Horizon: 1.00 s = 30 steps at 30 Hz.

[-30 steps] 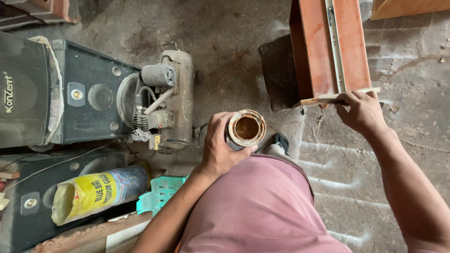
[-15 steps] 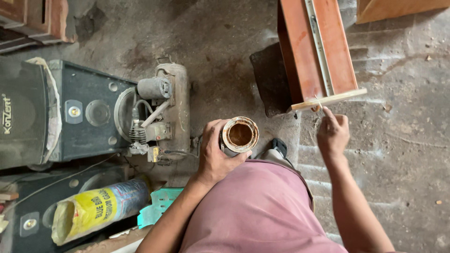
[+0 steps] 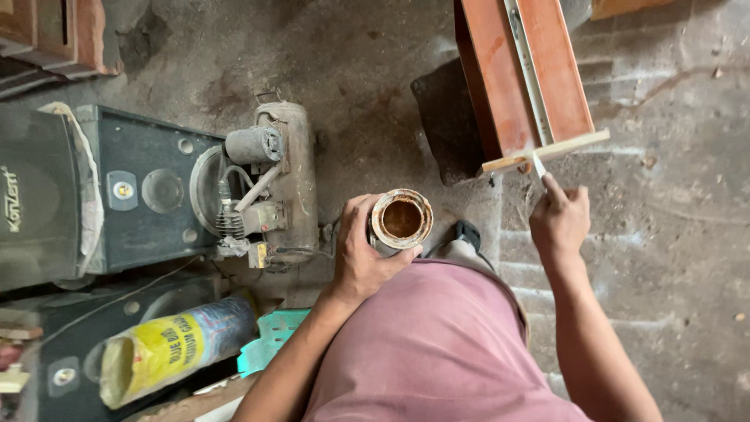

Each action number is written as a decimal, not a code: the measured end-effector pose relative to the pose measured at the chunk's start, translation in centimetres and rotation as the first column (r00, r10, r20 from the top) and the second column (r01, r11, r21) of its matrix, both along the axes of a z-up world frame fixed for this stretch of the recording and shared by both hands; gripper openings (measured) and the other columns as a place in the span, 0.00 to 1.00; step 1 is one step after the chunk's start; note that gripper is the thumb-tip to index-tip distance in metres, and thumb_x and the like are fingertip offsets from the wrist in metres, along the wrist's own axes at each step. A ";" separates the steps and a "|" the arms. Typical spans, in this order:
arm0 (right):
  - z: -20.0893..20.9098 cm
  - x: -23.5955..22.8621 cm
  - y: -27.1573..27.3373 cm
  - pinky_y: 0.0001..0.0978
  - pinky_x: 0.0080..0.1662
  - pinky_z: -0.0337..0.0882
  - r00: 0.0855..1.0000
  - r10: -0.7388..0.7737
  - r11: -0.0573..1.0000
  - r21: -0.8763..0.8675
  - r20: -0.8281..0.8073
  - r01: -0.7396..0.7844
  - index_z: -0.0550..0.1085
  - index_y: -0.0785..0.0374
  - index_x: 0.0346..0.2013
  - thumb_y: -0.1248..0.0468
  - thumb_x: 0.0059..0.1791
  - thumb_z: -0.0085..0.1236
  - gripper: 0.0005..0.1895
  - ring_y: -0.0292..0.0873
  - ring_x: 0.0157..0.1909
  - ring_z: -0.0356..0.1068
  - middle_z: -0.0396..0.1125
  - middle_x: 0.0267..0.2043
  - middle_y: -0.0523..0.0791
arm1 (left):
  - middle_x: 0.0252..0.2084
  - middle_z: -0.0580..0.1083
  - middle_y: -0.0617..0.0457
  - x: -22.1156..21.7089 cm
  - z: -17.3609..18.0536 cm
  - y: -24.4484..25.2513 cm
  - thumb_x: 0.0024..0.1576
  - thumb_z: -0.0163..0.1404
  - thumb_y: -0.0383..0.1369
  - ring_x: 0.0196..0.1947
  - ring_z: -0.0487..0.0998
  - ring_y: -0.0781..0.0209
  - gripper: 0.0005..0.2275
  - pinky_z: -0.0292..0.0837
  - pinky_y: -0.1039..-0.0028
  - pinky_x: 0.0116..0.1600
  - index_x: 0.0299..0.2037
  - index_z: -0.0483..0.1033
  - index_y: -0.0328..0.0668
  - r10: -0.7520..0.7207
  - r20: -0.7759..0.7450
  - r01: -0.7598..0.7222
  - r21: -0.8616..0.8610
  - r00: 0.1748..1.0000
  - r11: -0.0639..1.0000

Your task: The person paints the edge of a wooden drawer using a small brush, dipping the brush into a can of paint held in the other hand.

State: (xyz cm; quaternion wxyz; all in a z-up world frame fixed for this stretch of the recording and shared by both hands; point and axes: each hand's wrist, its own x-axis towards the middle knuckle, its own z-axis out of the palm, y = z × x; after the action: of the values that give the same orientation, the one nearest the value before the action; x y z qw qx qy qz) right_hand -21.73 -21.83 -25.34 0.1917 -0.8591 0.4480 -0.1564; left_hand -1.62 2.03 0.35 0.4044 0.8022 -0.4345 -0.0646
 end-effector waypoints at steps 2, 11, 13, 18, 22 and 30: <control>0.6 0.7 0.4 0.39 0.35 0.65 0.999 0.031 0.994 -0.102 0.031 -0.028 0.81 0.52 0.57 0.65 0.56 0.56 0.15 0.46 0.36 0.62 0.63 0.36 0.48 | 0.56 0.70 0.43 -0.1 -0.1 -0.2 0.42 0.70 0.34 0.57 0.72 0.44 0.35 0.70 0.59 0.62 0.59 0.67 0.35 -0.022 0.007 0.022 -0.003 1.000 1.000; 3.0 1.9 1.3 0.46 0.41 0.71 0.999 -0.032 0.999 -0.031 0.034 0.033 0.81 0.51 0.55 0.64 0.56 0.53 0.16 0.52 0.40 0.68 0.66 0.40 0.49 | 0.56 0.70 0.42 -0.2 -0.3 -0.5 0.43 0.70 0.34 0.58 0.73 0.44 0.34 0.70 0.60 0.62 0.59 0.67 0.35 -0.024 -0.008 0.023 -0.024 1.000 0.999; 3.5 2.2 1.0 0.47 0.35 0.71 0.996 0.027 0.997 0.077 -0.088 -0.020 0.80 0.51 0.57 0.64 0.57 0.49 0.16 0.53 0.36 0.67 0.65 0.38 0.52 | 0.56 0.70 0.43 -0.2 -0.3 -0.8 0.43 0.70 0.34 0.58 0.73 0.44 0.34 0.71 0.60 0.62 0.60 0.67 0.35 -0.039 -0.010 0.039 -0.032 0.999 0.999; 5.1 3.3 0.9 0.50 0.39 0.71 0.994 0.077 0.993 0.098 -0.073 -0.070 0.81 0.47 0.53 0.62 0.55 0.50 0.16 0.55 0.38 0.69 0.66 0.37 0.52 | 0.56 0.71 0.44 -0.1 0.1 -1.2 0.43 0.70 0.34 0.57 0.73 0.45 0.33 0.71 0.60 0.62 0.59 0.68 0.36 -0.060 -0.005 0.059 -0.032 0.998 0.998; 5.3 3.8 1.4 0.48 0.37 0.72 0.990 0.042 0.987 0.156 -0.132 -0.021 0.79 0.47 0.57 0.65 0.58 0.45 0.18 0.55 0.37 0.70 0.67 0.38 0.53 | 0.56 0.70 0.43 -0.1 0.2 -1.2 0.44 0.70 0.34 0.57 0.73 0.46 0.34 0.71 0.61 0.61 0.59 0.67 0.35 -0.053 0.003 0.053 -0.013 0.999 0.999; 4.9 4.2 2.1 0.49 0.38 0.72 0.996 0.036 0.995 0.094 -0.087 -0.028 0.79 0.52 0.54 0.63 0.55 0.49 0.16 0.55 0.37 0.70 0.67 0.38 0.53 | 0.56 0.69 0.43 0.2 0.3 -1.1 0.44 0.70 0.34 0.57 0.73 0.47 0.35 0.72 0.62 0.61 0.60 0.66 0.35 -0.051 -0.024 0.051 -0.029 0.998 0.998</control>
State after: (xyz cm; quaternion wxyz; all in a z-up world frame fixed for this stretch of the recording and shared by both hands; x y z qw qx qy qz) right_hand -17.58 -19.68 -20.40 0.2140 -0.8624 0.4491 -0.0942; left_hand -1.39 0.94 0.65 0.4196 0.7840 -0.4506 -0.0787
